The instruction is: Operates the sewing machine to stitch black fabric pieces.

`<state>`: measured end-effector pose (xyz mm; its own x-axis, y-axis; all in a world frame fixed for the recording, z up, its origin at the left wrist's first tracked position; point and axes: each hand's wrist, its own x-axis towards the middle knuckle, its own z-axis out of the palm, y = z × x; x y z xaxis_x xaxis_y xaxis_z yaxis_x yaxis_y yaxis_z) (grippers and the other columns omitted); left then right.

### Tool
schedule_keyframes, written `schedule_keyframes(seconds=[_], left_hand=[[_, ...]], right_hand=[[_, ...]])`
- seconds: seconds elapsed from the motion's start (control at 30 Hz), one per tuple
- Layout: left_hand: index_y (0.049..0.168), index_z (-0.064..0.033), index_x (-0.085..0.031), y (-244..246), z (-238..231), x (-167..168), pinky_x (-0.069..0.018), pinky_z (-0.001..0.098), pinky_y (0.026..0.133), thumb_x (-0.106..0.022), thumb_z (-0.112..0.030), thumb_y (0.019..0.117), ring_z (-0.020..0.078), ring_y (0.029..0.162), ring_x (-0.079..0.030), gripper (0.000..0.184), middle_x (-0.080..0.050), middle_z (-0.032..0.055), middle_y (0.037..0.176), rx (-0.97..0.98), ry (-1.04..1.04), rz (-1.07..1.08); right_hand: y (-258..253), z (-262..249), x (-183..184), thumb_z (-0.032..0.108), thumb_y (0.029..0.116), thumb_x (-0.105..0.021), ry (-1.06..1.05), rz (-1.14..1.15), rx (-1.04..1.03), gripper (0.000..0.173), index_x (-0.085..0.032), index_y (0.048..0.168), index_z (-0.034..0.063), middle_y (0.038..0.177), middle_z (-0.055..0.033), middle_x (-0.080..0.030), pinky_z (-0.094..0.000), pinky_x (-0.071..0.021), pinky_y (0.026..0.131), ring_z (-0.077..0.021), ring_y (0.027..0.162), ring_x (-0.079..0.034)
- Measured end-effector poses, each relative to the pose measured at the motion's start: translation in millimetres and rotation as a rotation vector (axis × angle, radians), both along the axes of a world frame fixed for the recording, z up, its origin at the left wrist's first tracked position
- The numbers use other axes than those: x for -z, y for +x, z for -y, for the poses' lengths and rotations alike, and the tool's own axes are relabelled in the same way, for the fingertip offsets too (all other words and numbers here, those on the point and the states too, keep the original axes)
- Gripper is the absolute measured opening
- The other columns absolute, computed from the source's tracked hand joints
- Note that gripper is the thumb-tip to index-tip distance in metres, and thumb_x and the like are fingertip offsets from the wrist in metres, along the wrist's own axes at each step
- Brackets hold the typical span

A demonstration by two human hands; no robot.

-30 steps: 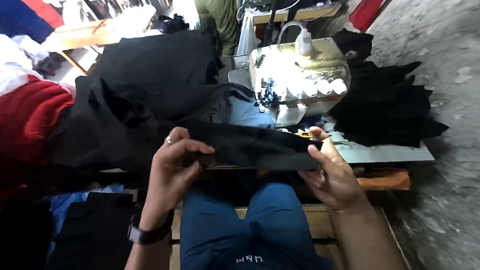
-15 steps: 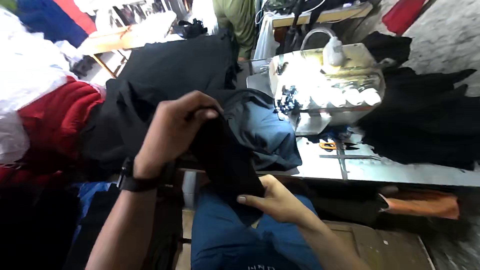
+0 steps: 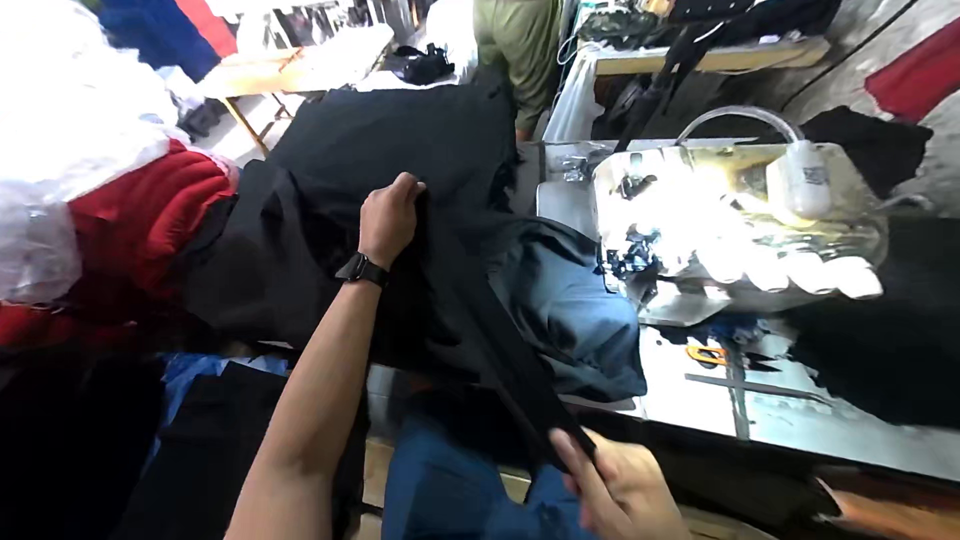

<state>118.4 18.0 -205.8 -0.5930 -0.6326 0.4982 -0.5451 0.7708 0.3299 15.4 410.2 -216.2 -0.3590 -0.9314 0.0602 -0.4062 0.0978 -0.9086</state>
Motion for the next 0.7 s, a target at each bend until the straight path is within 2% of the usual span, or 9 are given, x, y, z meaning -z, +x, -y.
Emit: schedule_keyframes(seconds=[0.2, 0.27, 0.33, 0.4, 0.47, 0.53, 0.57, 0.63, 0.7], left_hand=[[0.112, 0.0013, -0.068, 4.6, -15.7, -12.7, -0.0554, 0.0584, 0.082, -0.048, -0.026, 0.1088, 0.0366, 0.089, -0.072, 0.034, -0.072, 0.0217, 0.095, 0.052, 0.034, -0.041], [0.109, 0.0019, -0.069, 9.3, -77.9, -32.3, -0.0567, 0.0494, 0.083, -0.054, -0.02, 0.1065, 0.0276, 0.088, -0.071, 0.027, -0.072, 0.0175, 0.097, 0.19, 0.128, -0.047], [0.097, -0.0051, -0.073, 17.9, -151.6, -46.2, -0.0602, 0.0331, 0.075, -0.061, -0.021, 0.102, 0.0114, 0.08, -0.07, 0.02, -0.073, 0.0043, 0.09, 0.531, 0.154, -0.008], [0.097, -0.0132, -0.076, 16.1, -211.4, -46.9, -0.0552, 0.0234, 0.07, -0.059, -0.034, 0.104, 0.0027, 0.074, -0.066, 0.027, -0.073, -0.0036, 0.083, 0.892, 0.207, 0.025], [0.101, -0.0112, -0.075, 3.7, -247.5, -45.1, -0.0475, 0.0241, 0.064, -0.06, -0.033, 0.1039, 0.0052, 0.069, -0.061, 0.027, -0.069, -0.0012, 0.079, 1.03, 0.287, -0.03], [0.106, -0.0039, -0.073, -6.1, -257.4, -34.2, -0.0558, 0.0191, 0.07, -0.066, -0.029, 0.1004, 0.0018, 0.075, -0.066, 0.026, -0.073, 0.0, 0.086, 0.956, 0.538, -0.306], [0.113, -0.0039, -0.068, -7.0, -258.6, -22.8, -0.0558, 0.0187, 0.069, -0.064, -0.029, 0.1016, 0.0022, 0.073, -0.064, 0.028, -0.069, -0.0011, 0.085, 0.89, 0.752, -0.51], [0.134, -0.0187, -0.059, 4.1, -265.4, 5.7, -0.0562, 0.0253, 0.077, -0.043, -0.061, 0.1024, 0.0071, 0.087, -0.065, 0.055, -0.068, -0.003, 0.099, 0.853, 1.217, -0.783], [0.129, -0.0201, -0.066, 24.5, -286.7, 35.2, -0.0559, 0.032, 0.088, -0.046, -0.083, 0.0873, 0.0123, 0.106, -0.066, 0.078, -0.069, 0.0004, 0.117, 0.875, 1.529, -0.81]], right_hand=[[-3.2, 14.2, 36.9, 0.038, 0.1104, -0.045, -0.105, -0.164, -0.04, 0.044, -0.07, 0.088, 0.0099, 0.066, 0.0036, -0.065, -0.0278, -0.058, 0.056, -0.0068, 0.059, -0.065], [-19.1, -2.4, 31.9, 0.043, 0.1106, -0.039, 0.065, -0.268, -0.099, 0.05, -0.073, 0.103, 0.0073, 0.087, -0.0057, -0.071, -0.0413, -0.0597, 0.079, -0.0198, 0.086, -0.071], [-35.9, -31.4, 20.3, 0.059, 0.1072, -0.033, 0.166, -0.303, -0.139, 0.066, -0.065, 0.137, 0.0101, 0.119, -0.0087, -0.072, -0.0465, -0.0548, 0.097, -0.0236, 0.114, -0.067], [-49.3, -47.7, 4.8, 0.071, 0.0962, -0.05, 0.14, -0.289, -0.173, 0.085, -0.049, 0.153, 0.0079, 0.138, -0.0085, -0.064, -0.042, -0.0499, 0.108, -0.0182, 0.128, -0.06], [-51.2, -41.5, -10.2, 0.044, 0.0896, -0.077, -0.112, -0.142, -0.217, 0.067, -0.061, 0.139, 0.0021, 0.125, -0.0052, -0.07, -0.0262, -0.056, 0.1, -0.0066, 0.115, -0.066], [-43.7, -29.1, -21.4, 0.015, 0.0887, -0.08, -0.295, 0.111, -0.213, 0.024, -0.074, 0.107, 0.0014, 0.097, 0.0007, -0.076, -0.0197, -0.0615, 0.082, -0.0001, 0.089, -0.071], [-39.1, -25.8, -24.2, 0.009, 0.089, -0.079, -0.341, 0.211, -0.178, 0.016, -0.076, 0.103, 0.0011, 0.095, 0.0007, -0.077, -0.0213, -0.0627, 0.082, -0.0018, 0.087, -0.072], [-27.7, -25.9, -20.3, 0.005, 0.0853, -0.081, -0.395, 0.375, -0.032, 0.014, -0.077, 0.099, 0.0042, 0.094, 0.0014, -0.078, -0.0234, -0.0631, 0.083, -0.0042, 0.087, -0.073], [-20.4, -26.4, -9.0, 0.007, 0.082, -0.084, -0.431, 0.481, 0.103, 0.015, -0.077, 0.095, 0.0064, 0.09, 0.0021, -0.077, -0.0232, -0.0629, 0.079, -0.0047, 0.083, -0.072]])
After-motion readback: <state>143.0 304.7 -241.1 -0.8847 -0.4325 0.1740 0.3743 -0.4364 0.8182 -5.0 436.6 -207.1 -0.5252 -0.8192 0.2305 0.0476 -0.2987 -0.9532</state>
